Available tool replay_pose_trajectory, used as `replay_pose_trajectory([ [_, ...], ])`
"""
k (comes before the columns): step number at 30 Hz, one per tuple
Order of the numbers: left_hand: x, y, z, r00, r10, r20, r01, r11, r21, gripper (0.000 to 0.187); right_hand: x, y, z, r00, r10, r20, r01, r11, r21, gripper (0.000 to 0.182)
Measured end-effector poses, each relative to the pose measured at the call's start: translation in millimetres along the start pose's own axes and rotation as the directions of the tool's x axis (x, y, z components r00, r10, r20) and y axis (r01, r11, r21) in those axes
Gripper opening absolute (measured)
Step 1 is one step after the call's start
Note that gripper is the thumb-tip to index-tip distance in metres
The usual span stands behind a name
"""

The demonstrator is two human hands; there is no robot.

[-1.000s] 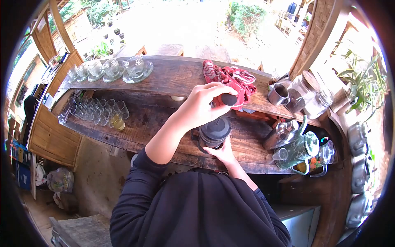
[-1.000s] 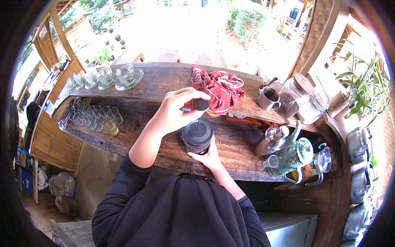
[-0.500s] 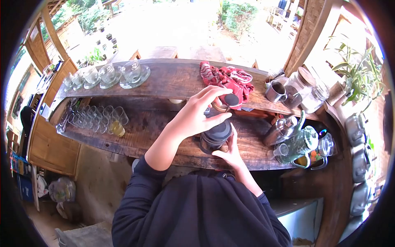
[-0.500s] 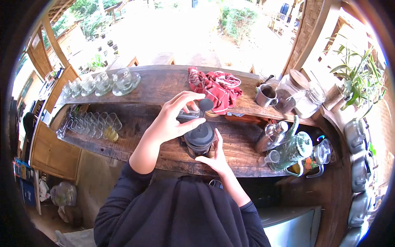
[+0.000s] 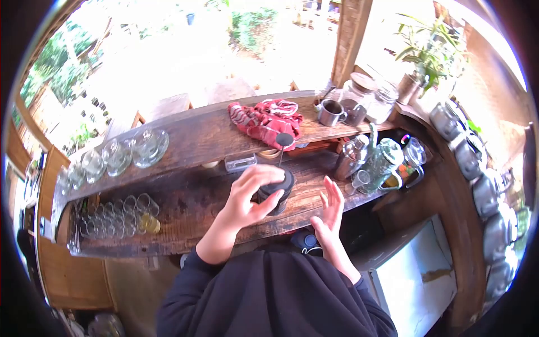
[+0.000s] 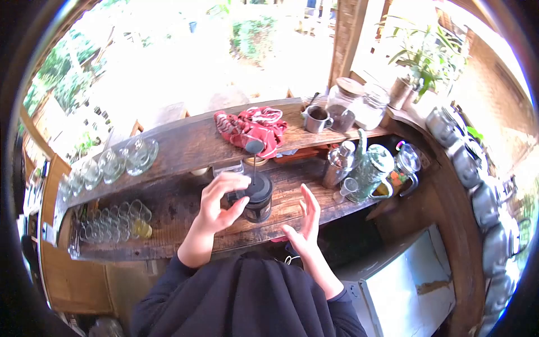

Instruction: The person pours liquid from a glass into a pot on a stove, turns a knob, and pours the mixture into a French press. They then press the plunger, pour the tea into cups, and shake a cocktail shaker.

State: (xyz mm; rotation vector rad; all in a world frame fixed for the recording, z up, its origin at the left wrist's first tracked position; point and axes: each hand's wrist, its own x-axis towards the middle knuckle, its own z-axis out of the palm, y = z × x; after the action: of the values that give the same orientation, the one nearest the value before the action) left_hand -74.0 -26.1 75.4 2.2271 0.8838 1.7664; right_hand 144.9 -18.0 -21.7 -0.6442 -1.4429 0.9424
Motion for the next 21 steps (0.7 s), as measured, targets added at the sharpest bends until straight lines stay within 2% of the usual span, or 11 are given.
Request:
replay_pose_trajectory([
  [3, -15.2, 3.6, -4.6, 0.998, -0.027, 0.054, 0.034, 0.991, -0.133, 0.022, -25.0, -22.9, -5.3, 0.995, -0.077, -0.069, 0.08, 0.996, 0.037, 0.082],
  [5, -26.0, 3.1, -5.6, 0.995, -0.053, 0.09, 0.071, 0.975, -0.208, 0.016, -45.9, -40.1, -16.4, 0.999, 0.021, 0.029, -0.022, 0.999, 0.044, 0.071],
  [7, -33.7, 1.6, -6.4, 0.989, -0.05, 0.137, 0.085, 0.962, -0.259, 0.013, -58.4, -65.9, -14.5, 0.996, 0.01, 0.084, -0.007, 0.999, -0.039, 0.06],
  [8, -36.1, 1.2, -6.3, 0.987, -0.033, 0.159, 0.078, 0.955, -0.285, 0.013, -65.6, -71.8, -12.0, 0.997, -0.042, 0.07, 0.05, 0.993, -0.11, 0.054],
  [9, -37.8, 0.9, -5.4, 0.984, -0.04, 0.171, 0.094, 0.943, -0.319, 0.015, -69.0, -81.3, -11.3, 0.987, -0.112, 0.119, 0.135, 0.969, -0.209, 0.051],
  [12, -40.5, 0.9, 4.0, 0.972, -0.021, 0.233, 0.124, 0.89, -0.438, 0.017, -90.2, -110.8, -1.6, 0.987, -0.098, 0.13, 0.141, 0.913, -0.383, 0.049],
  [17, -49.0, 10.5, 37.4, 0.9, 0.067, 0.43, 0.266, 0.698, -0.665, 0.022, -145.1, -135.0, 5.2, 0.997, -0.06, -0.054, 0.025, 0.861, -0.508, 0.044],
  [21, -60.2, 28.1, 71.4, 0.844, 0.172, 0.508, 0.298, 0.637, -0.711, 0.021, -184.2, -164.1, 11.9, 0.975, 0.012, -0.22, -0.135, 0.821, -0.554, 0.043],
])
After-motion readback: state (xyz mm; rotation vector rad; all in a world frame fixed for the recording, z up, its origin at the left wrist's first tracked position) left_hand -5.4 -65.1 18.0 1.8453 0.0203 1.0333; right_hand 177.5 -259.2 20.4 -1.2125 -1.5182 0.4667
